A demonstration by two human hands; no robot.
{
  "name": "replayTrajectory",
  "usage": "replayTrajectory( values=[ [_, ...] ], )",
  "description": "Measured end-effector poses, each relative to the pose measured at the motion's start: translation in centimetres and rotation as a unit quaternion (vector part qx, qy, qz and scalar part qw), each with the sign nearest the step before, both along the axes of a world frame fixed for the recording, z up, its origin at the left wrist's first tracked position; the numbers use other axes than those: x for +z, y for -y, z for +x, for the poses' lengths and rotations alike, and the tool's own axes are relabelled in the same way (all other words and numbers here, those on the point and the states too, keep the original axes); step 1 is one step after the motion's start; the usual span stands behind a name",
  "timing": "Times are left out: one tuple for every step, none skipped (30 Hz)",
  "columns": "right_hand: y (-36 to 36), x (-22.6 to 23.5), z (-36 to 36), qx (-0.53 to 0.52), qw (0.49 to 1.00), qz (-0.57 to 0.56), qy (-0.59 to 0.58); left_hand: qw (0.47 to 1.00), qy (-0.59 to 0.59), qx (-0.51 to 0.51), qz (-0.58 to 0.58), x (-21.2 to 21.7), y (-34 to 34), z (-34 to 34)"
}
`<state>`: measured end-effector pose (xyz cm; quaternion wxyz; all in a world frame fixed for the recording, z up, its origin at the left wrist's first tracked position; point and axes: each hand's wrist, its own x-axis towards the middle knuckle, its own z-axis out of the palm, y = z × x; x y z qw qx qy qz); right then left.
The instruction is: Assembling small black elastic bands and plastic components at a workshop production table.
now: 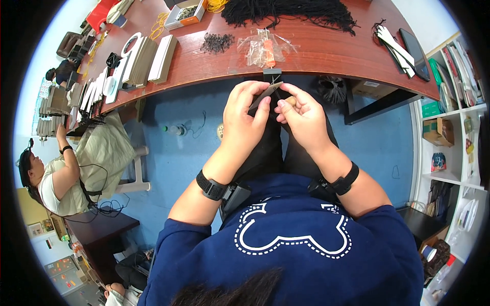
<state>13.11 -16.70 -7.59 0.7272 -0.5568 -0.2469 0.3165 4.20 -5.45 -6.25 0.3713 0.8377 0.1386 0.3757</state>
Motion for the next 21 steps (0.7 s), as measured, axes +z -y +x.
replayTrajectory(
  values=[
    [0.0,0.0,0.0,-0.001,1.0,0.001,0.001,1.0,0.01,0.002,-0.001,0.0,0.0,0.2],
    [0.1,-0.1,0.0,0.0,1.0,0.001,-0.003,1.0,0.011,0.002,0.0,0.1,0.1,0.3],
    [0.1,0.0,0.0,0.002,1.0,0.001,-0.007,0.999,0.01,0.006,-0.05,0.0,0.2,0.5],
    [0.1,0.0,0.0,0.002,1.0,0.002,-0.007,0.995,0.01,0.011,-0.1,-0.1,0.3,0.7],
    [0.2,0.0,0.0,0.001,1.0,-0.002,-0.007,0.995,0.01,0.01,-0.099,-0.1,0.4,0.9],
    [0.2,0.1,0.0,0.001,1.0,-0.006,-0.007,0.991,0.011,0.01,-0.131,-0.2,0.4,1.1],
    [0.2,0.1,0.0,0.001,1.0,-0.005,-0.006,0.987,0.011,0.01,-0.162,-0.3,0.3,1.3],
    [0.2,0.2,0.0,-0.002,1.0,0.006,-0.012,0.987,0.012,0.01,-0.162,-0.4,0.2,1.4],
    [0.2,0.3,0.0,-0.005,1.0,0.017,-0.019,0.979,-0.001,0.009,-0.205,-0.5,0.1,1.5],
    [0.2,0.4,0.0,-0.005,1.0,0.017,-0.018,0.969,-0.014,0.008,-0.248,-0.5,0.1,1.6],
    [0.2,0.5,0.1,-0.011,1.0,0.005,-0.022,0.969,-0.014,0.007,-0.248,-0.3,0.0,1.6],
    [0.3,0.6,0.2,-0.016,1.0,-0.006,-0.026,0.986,-0.013,0.021,-0.168,-0.1,0.0,1.6],
    [0.3,0.6,0.3,-0.016,1.0,-0.006,-0.026,0.996,-0.012,0.034,-0.087,0.3,0.0,1.6],
    [0.5,0.5,0.4,0.014,0.999,-0.028,-0.028,0.996,-0.013,0.033,-0.087,0.6,-0.1,1.5],
    [0.6,0.5,0.4,0.045,0.997,-0.049,-0.03,0.999,-0.019,0.024,-0.029,1.0,-0.1,1.4],
    [0.7,0.5,0.4,0.044,0.997,-0.049,-0.03,0.999,-0.026,0.015,0.028,1.2,-0.2,1.2],
    [0.7,0.5,0.2,0.052,0.997,-0.037,-0.031,0.999,-0.026,0.014,0.028,1.2,-0.3,0.8],
    [0.8,0.5,0.2,0.059,0.997,-0.025,-0.032,0.997,-0.032,-0.03,0.056,1.1,-0.3,0.4],
    [0.9,0.5,0.3,0.058,0.997,-0.025,-0.032,0.993,-0.038,-0.075,0.084,1.1,-0.2,0.1],
    [0.9,0.5,0.5,0.066,0.997,-0.029,-0.02,0.993,-0.04,-0.075,0.084,1.1,0.1,-0.2],
    [1.0,0.5,0.7,0.073,0.997,-0.032,-0.007,0.994,-0.031,-0.085,0.059,1.2,0.4,-0.5]
  ],
)
